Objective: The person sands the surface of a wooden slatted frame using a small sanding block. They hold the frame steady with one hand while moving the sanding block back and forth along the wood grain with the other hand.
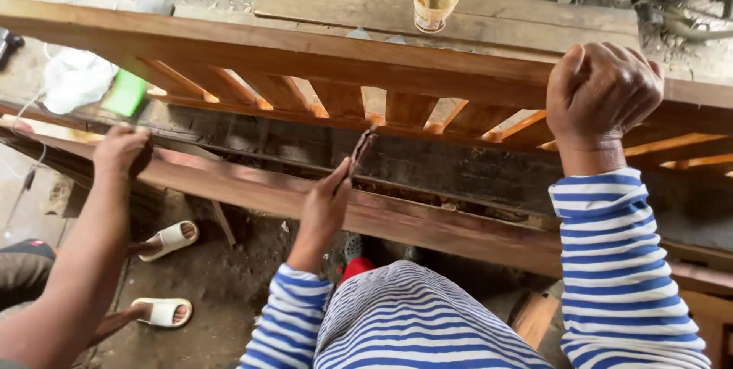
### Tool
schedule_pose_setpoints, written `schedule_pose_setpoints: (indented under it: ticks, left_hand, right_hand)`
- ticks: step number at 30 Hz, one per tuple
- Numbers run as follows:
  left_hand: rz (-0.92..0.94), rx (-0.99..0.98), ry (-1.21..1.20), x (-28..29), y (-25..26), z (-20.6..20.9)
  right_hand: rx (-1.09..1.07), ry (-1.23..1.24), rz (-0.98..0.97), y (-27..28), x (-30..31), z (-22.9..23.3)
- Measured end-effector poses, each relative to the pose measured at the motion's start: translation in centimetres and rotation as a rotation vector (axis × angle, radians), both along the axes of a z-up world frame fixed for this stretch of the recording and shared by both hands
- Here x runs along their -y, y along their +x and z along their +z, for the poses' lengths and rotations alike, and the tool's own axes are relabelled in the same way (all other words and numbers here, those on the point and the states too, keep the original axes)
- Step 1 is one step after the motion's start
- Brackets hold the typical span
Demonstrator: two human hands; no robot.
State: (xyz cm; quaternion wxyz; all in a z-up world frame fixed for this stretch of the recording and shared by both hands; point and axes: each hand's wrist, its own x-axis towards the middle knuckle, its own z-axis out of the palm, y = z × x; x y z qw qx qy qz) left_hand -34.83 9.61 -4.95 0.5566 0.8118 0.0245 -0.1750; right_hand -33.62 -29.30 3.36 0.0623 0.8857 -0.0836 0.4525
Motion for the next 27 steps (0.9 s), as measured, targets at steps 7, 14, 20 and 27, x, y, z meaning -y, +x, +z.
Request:
schedule_pose_setpoints:
  ticks: [7,14,20,27]
  left_hand:
    - [-0.007,0.254,0.256,4.6,0.7,-8.7]
    - [0.102,0.488,0.249,4.8,-0.8,-8.7]
    - [0.022,0.537,0.355,7.7,0.9,-2.8]
    - [-0.012,0.321,0.568,9.6,6.3,-9.0]
  right_hand:
    - [-0.022,-0.004,0.004,1.5,1.3,-0.5]
    - [-0.027,-0.02,0.04,1.2,1.1,0.1]
    - [-0.008,-0.024,0.04,1.5,1.1,0.3]
    - [0.012,-0.016,0.087,1.3,1.2,0.3]
